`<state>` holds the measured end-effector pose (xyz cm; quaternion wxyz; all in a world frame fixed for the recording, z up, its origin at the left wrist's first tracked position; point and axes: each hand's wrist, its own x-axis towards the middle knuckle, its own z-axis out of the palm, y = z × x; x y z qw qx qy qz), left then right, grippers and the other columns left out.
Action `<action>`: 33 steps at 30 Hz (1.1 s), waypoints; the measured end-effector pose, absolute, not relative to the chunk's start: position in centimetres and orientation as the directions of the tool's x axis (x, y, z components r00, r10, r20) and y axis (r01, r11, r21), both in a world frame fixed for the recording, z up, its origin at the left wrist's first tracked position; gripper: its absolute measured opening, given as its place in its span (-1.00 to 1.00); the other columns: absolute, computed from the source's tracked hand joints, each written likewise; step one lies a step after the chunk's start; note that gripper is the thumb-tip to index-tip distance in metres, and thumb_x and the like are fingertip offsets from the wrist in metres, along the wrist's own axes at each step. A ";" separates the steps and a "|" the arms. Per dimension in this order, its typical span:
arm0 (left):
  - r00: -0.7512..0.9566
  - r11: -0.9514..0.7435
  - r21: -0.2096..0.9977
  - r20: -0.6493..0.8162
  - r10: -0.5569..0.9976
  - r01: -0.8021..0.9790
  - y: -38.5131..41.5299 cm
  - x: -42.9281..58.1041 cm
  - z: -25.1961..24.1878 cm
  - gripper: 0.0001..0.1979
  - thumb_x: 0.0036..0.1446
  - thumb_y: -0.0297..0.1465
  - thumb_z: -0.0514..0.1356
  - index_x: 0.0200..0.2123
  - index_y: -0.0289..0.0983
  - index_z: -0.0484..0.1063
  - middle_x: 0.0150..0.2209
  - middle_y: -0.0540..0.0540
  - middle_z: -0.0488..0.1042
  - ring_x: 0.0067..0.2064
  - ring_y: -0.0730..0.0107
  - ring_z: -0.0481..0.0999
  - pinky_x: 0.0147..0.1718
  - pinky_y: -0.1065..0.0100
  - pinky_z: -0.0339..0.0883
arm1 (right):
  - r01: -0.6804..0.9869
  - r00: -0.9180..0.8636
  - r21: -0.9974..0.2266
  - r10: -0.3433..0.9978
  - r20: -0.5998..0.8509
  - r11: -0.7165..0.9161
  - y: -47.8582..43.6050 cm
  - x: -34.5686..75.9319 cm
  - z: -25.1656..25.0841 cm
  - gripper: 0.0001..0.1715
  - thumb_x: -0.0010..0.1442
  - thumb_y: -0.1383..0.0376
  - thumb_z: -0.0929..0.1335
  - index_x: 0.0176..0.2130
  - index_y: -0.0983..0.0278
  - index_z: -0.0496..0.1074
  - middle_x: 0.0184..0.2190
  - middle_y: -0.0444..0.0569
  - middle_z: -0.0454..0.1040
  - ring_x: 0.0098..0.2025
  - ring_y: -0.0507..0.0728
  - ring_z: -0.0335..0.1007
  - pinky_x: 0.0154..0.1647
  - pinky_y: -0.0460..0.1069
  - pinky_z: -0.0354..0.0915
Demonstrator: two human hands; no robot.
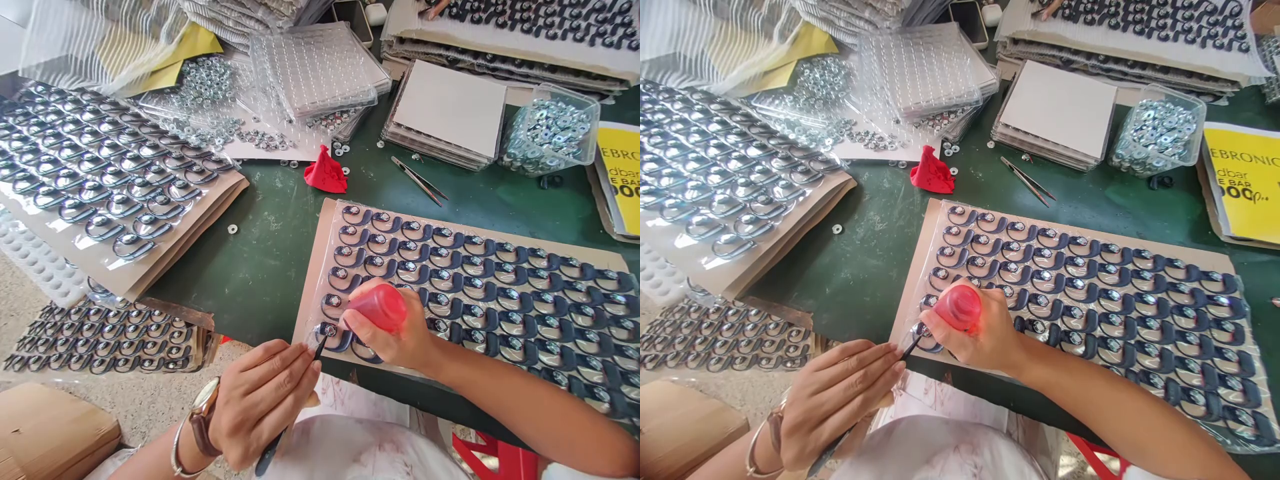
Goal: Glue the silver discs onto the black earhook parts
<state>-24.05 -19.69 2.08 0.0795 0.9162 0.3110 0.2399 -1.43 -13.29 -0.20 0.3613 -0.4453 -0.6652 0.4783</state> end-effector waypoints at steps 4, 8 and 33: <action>0.687 -0.793 0.312 0.396 0.609 0.523 -19.7 -24.1 2.0 -0.80 0.25 -0.47 0.14 -0.13 -0.44 0.51 -0.23 -0.20 0.62 -0.09 0.22 0.61 -0.18 0.28 0.52 | 0.278 -0.345 -0.957 0.938 -0.019 0.083 -13.2 -1.3 0.3 -0.81 0.17 0.15 0.41 -0.34 0.23 0.45 -0.60 -0.12 0.48 -0.56 0.06 0.42 -0.53 -0.08 0.39; 0.670 -0.795 0.359 0.428 0.606 0.490 -19.7 -24.3 1.6 -0.79 0.23 -0.51 0.13 -0.14 -0.48 0.50 -0.21 -0.24 0.61 -0.09 0.18 0.61 -0.19 0.24 0.51 | 0.268 -0.323 -0.962 0.945 -0.044 0.047 -13.3 -1.2 0.3 -0.79 0.16 0.14 0.41 -0.37 0.23 0.44 -0.59 -0.12 0.49 -0.54 0.07 0.44 -0.50 -0.08 0.40; 0.343 -0.508 0.790 0.399 0.851 0.342 -18.5 -24.6 -0.1 -0.73 0.10 -0.64 0.16 -0.14 -0.33 0.50 -0.30 -0.11 0.59 -0.25 0.32 0.58 -0.25 0.25 0.44 | 0.181 -0.370 -0.912 0.885 0.283 0.368 -13.7 -1.3 -0.7 -0.80 0.05 0.22 0.46 -0.31 0.23 0.45 -0.42 -0.09 0.56 -0.43 0.08 0.54 -0.39 -0.06 0.45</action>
